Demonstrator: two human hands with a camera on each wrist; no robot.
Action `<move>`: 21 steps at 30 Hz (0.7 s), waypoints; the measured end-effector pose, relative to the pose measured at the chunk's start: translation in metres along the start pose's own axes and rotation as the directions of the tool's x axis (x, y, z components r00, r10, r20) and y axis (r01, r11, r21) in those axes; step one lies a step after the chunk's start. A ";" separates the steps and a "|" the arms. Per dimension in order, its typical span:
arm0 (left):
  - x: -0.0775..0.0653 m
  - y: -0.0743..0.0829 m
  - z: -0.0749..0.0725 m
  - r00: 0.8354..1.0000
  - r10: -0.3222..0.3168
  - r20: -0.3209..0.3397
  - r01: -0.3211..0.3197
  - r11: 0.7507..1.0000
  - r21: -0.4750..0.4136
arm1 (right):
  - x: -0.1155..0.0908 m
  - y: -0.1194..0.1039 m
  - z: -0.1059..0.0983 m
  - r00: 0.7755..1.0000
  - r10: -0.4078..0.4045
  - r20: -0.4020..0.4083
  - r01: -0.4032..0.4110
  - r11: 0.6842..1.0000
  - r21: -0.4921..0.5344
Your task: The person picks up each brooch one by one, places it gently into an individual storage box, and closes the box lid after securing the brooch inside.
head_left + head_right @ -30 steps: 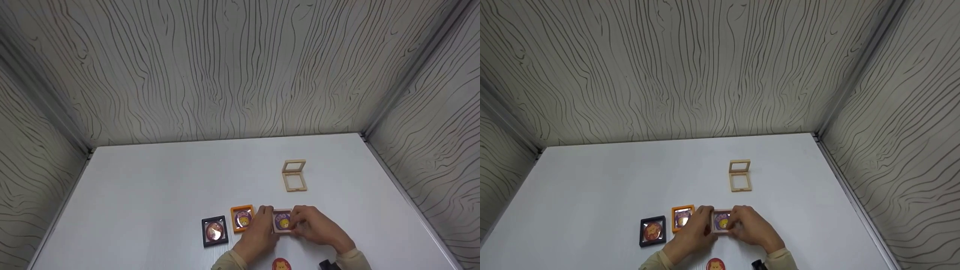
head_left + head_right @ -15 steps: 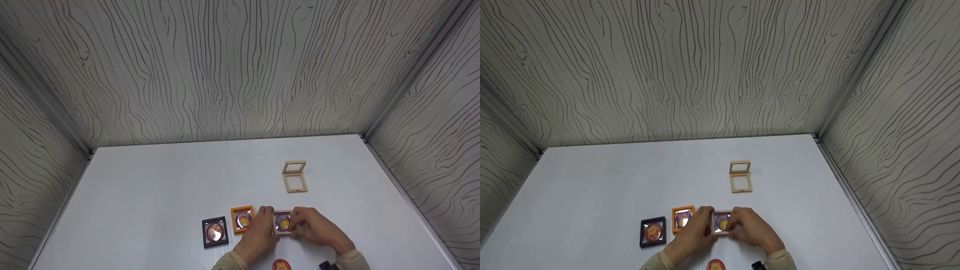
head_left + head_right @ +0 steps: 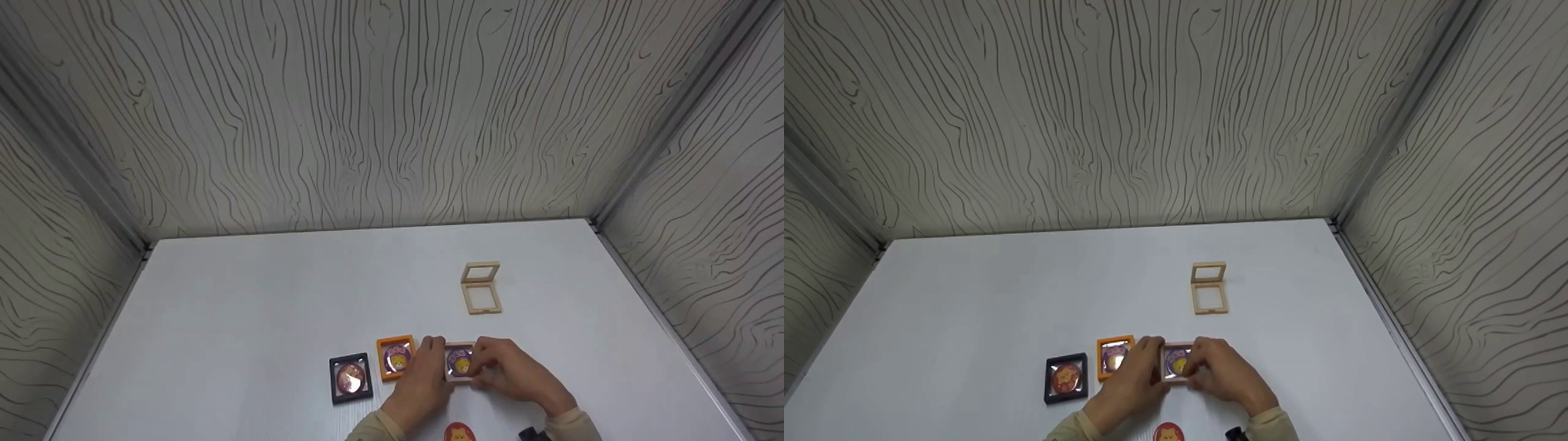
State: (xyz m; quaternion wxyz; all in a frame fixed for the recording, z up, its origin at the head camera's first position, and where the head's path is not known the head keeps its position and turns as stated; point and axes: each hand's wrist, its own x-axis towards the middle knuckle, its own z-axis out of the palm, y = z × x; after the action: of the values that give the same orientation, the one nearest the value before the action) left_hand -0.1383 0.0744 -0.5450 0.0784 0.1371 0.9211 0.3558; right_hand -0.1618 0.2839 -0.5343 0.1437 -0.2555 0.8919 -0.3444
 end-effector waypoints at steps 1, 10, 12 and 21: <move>0.000 0.000 0.000 1.000 0.000 -0.002 0.000 1.000 0.001 | 0.000 0.000 0.000 1.000 0.002 0.000 -0.002 1.000 0.000; 0.001 -0.001 0.001 1.000 -0.021 0.016 0.021 1.000 -0.008 | 0.001 -0.002 0.002 0.999 0.050 -0.005 -0.050 0.999 -0.007; 0.002 -0.001 0.001 0.999 -0.030 0.024 0.031 0.999 -0.013 | 0.001 -0.003 0.002 0.999 0.051 -0.007 -0.051 0.999 -0.005; 0.000 -0.001 -0.002 1.000 0.004 -0.008 -0.004 1.000 -0.004 | 0.001 -0.002 0.003 1.000 -0.007 -0.017 0.008 1.000 0.008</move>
State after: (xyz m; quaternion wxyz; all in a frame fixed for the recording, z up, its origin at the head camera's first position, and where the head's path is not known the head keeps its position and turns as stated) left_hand -0.1388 0.0723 -0.5447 0.0744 0.1376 0.9203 0.3585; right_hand -0.1610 0.2806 -0.5352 0.1357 -0.2553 0.8907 -0.3508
